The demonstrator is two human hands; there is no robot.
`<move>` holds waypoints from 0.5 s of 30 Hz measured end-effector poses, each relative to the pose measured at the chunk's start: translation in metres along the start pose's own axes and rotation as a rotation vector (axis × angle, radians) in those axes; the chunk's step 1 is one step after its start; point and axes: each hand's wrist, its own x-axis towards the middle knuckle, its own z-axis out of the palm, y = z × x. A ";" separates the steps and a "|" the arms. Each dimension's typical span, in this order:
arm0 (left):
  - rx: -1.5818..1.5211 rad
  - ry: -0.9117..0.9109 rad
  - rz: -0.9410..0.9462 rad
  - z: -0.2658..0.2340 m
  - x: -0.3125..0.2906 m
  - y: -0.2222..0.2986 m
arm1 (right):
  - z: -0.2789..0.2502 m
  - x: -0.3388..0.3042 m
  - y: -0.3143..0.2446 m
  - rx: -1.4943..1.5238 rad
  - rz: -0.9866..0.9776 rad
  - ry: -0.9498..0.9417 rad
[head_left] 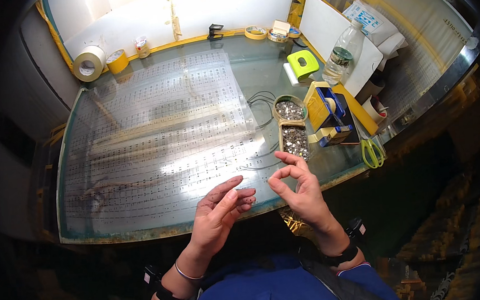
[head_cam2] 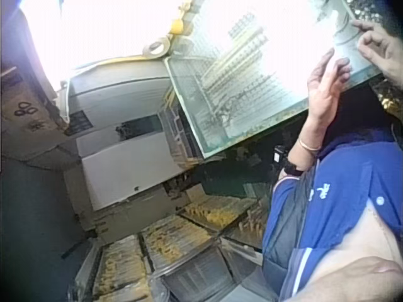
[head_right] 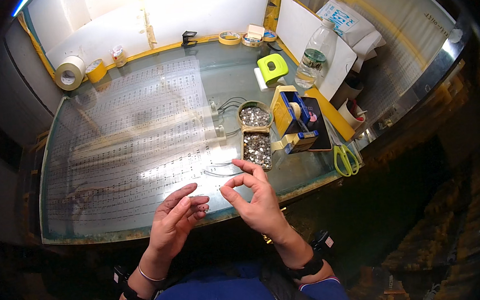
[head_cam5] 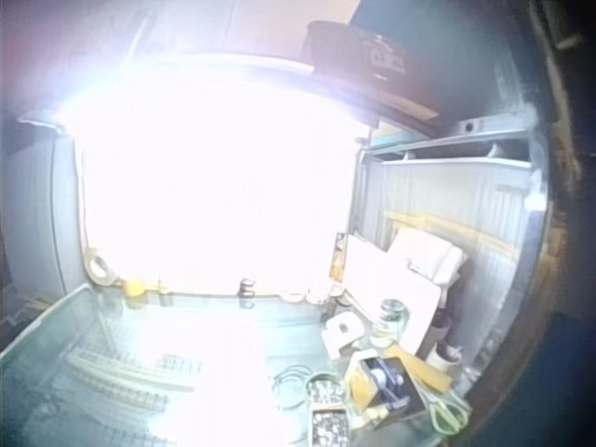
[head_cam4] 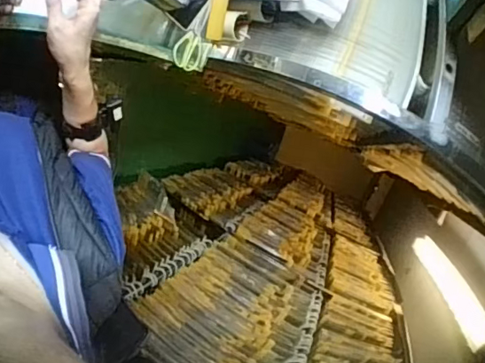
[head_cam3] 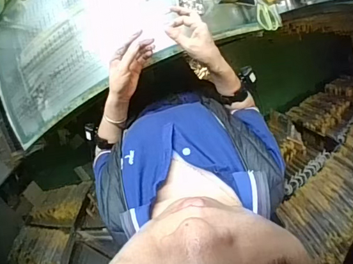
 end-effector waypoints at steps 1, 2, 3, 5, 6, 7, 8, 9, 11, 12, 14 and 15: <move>-0.003 -0.001 -0.001 0.000 0.000 0.000 | 0.003 -0.001 -0.001 0.000 0.001 0.001; -0.003 -0.002 -0.002 0.000 0.000 0.000 | 0.007 -0.002 -0.002 -0.117 -0.038 0.091; -0.005 0.001 -0.001 0.000 0.000 0.000 | 0.010 -0.004 -0.003 -0.232 -0.077 0.181; -0.006 0.005 0.001 0.000 0.000 -0.001 | 0.012 -0.005 0.004 -0.119 -0.048 0.222; -0.010 -0.002 0.007 -0.001 0.001 -0.002 | 0.013 -0.005 0.005 -0.007 -0.018 0.264; -0.013 -0.008 0.014 -0.002 0.001 -0.003 | 0.010 -0.003 0.002 -0.007 -0.019 0.263; -0.013 -0.007 0.015 -0.003 0.000 -0.002 | 0.004 0.001 -0.006 0.279 0.169 0.115; -0.015 -0.005 0.012 -0.003 0.000 -0.002 | 0.001 0.002 -0.010 0.563 0.356 -0.035; -0.016 -0.004 0.010 -0.002 0.000 -0.001 | 0.006 0.003 -0.005 0.462 0.340 -0.151; -0.014 0.000 0.005 -0.001 -0.001 -0.001 | 0.009 0.003 -0.003 0.358 0.323 -0.267; -0.011 0.003 0.001 0.000 0.000 -0.001 | 0.013 0.002 -0.003 0.322 0.299 -0.204; 0.003 0.003 -0.001 0.000 0.000 -0.001 | 0.014 0.001 -0.004 0.256 0.295 -0.183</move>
